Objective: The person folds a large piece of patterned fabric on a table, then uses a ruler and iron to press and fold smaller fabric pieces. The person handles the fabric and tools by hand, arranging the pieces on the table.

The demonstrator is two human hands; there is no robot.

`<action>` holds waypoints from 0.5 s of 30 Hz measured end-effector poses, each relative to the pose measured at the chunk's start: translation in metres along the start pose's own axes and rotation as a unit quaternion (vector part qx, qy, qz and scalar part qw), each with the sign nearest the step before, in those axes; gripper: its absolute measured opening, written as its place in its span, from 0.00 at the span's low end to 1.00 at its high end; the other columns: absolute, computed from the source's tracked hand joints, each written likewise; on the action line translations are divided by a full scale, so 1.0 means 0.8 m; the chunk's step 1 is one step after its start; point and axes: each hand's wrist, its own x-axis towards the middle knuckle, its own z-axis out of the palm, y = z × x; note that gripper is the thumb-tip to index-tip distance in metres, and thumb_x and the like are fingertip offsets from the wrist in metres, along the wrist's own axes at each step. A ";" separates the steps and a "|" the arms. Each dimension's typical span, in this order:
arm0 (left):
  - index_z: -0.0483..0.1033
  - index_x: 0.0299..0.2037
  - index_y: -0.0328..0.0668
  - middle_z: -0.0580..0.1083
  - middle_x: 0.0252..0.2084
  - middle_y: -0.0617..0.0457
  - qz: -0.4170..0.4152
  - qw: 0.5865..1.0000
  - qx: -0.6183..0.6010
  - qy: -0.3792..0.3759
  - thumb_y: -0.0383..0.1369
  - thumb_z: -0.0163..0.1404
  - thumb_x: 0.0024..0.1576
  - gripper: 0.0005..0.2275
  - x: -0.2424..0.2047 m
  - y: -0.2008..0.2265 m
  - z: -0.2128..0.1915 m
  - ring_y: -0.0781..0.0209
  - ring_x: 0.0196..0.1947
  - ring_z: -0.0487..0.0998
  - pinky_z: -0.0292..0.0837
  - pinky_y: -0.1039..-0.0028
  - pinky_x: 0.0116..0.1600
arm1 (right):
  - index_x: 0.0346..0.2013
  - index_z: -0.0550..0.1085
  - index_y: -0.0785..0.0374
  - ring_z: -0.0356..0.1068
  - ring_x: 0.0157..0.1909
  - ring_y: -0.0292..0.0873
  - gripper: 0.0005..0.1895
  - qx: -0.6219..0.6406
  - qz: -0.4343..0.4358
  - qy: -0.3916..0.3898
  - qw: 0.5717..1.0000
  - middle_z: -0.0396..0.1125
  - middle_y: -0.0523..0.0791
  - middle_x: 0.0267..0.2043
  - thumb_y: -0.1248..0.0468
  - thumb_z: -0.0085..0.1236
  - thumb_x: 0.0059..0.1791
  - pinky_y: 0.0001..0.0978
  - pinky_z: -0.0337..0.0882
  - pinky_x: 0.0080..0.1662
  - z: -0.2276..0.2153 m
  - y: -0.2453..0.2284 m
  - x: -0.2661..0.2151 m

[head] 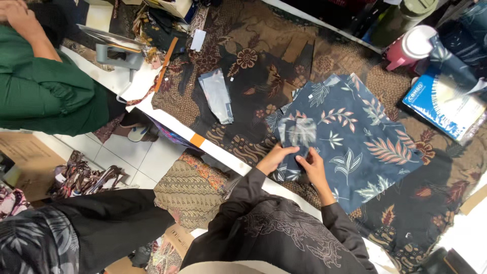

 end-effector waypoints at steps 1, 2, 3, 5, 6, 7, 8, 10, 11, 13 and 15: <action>0.75 0.52 0.31 0.79 0.45 0.50 0.021 1.000 0.010 0.000 0.29 0.59 0.56 0.16 -0.002 -0.009 0.009 0.62 0.42 0.80 0.77 0.71 0.47 | 0.44 0.73 0.72 0.63 0.37 0.32 0.14 0.003 0.022 0.019 1.000 0.66 0.41 0.37 0.69 0.69 0.51 0.27 0.64 0.39 0.000 -0.004 -0.009; 0.75 0.53 0.31 0.79 0.46 0.50 0.042 0.999 0.019 0.000 0.29 0.59 0.56 0.16 -0.006 -0.016 0.016 0.63 0.44 0.80 0.76 0.71 0.48 | 0.43 0.74 0.72 0.65 0.35 0.33 0.13 0.006 0.043 0.037 0.998 0.68 0.42 0.35 0.70 0.69 0.50 0.28 0.66 0.37 -0.001 -0.012 -0.018; 0.74 0.53 0.30 0.78 0.47 0.50 0.050 0.998 0.047 0.005 0.29 0.59 0.56 0.17 -0.006 -0.017 0.019 0.63 0.44 0.80 0.76 0.71 0.48 | 0.42 0.75 0.72 0.67 0.33 0.33 0.12 0.009 0.063 0.055 0.996 0.71 0.43 0.34 0.70 0.68 0.48 0.28 0.67 0.36 -0.001 -0.021 -0.019; 0.74 0.53 0.30 0.78 0.48 0.49 0.070 0.992 0.102 0.015 0.29 0.59 0.55 0.17 -0.012 -0.015 0.023 0.62 0.45 0.79 0.76 0.71 0.49 | 0.42 0.76 0.69 0.70 0.35 0.31 0.11 0.046 0.065 0.062 0.995 0.73 0.41 0.35 0.70 0.65 0.46 0.25 0.69 0.38 -0.001 -0.042 -0.026; 0.74 0.53 0.30 0.78 0.48 0.49 0.080 0.992 0.099 0.011 0.29 0.60 0.54 0.18 -0.017 -0.013 0.024 0.62 0.46 0.79 0.76 0.71 0.50 | 0.41 0.76 0.67 0.71 0.35 0.30 0.11 0.064 0.065 0.064 0.994 0.75 0.40 0.36 0.70 0.63 0.45 0.23 0.70 0.39 -0.001 -0.053 -0.029; 0.74 0.53 0.29 0.78 0.48 0.49 0.090 0.991 0.095 0.007 0.29 0.61 0.54 0.18 -0.023 -0.011 0.025 0.62 0.46 0.79 0.75 0.72 0.50 | 0.41 0.76 0.66 0.71 0.35 0.29 0.10 0.066 0.062 0.073 0.993 0.75 0.39 0.35 0.70 0.63 0.45 0.23 0.70 0.39 0.000 -0.062 -0.032; 0.74 0.52 0.29 0.78 0.48 0.49 0.100 0.991 0.090 0.004 0.28 0.62 0.53 0.19 -0.029 -0.008 0.025 0.62 0.47 0.79 0.75 0.72 0.51 | 0.40 0.76 0.66 0.71 0.34 0.29 0.09 0.069 0.060 0.081 0.993 0.74 0.39 0.35 0.71 0.63 0.46 0.22 0.70 0.39 0.000 -0.070 -0.035; 0.73 0.52 0.31 0.78 0.47 0.50 0.122 0.987 0.104 0.021 0.28 0.63 0.51 0.20 -0.036 -0.006 0.026 0.63 0.47 0.79 0.75 0.72 0.51 | 0.40 0.76 0.67 0.69 0.34 0.28 0.08 0.071 0.040 0.091 0.993 0.73 0.39 0.34 0.71 0.63 0.47 0.21 0.68 0.38 -0.002 -0.077 -0.040; 0.73 0.52 0.31 0.78 0.47 0.50 0.133 0.984 0.111 0.030 0.28 0.63 0.50 0.20 -0.038 -0.007 0.026 0.63 0.46 0.79 0.75 0.72 0.51 | 0.39 0.75 0.69 0.68 0.34 0.28 0.07 0.072 0.024 0.093 0.993 0.72 0.39 0.34 0.72 0.64 0.48 0.21 0.67 0.39 -0.003 -0.076 -0.042; 0.74 0.51 0.29 0.78 0.46 0.49 0.129 0.982 0.127 0.057 0.28 0.63 0.52 0.18 -0.040 -0.010 0.027 0.61 0.45 0.80 0.76 0.71 0.50 | 0.39 0.75 0.70 0.67 0.34 0.28 0.06 0.065 0.004 0.099 0.993 0.72 0.39 0.34 0.72 0.64 0.49 0.21 0.66 0.39 -0.006 -0.072 -0.047; 0.76 0.50 0.28 0.79 0.44 0.48 0.150 0.976 0.137 0.076 0.28 0.63 0.53 0.17 -0.040 -0.014 0.028 0.61 0.43 0.80 0.76 0.70 0.48 | 0.38 0.76 0.69 0.68 0.34 0.28 0.05 0.048 -0.006 0.107 0.993 0.72 0.39 0.33 0.71 0.63 0.49 0.21 0.67 0.39 -0.008 -0.067 -0.053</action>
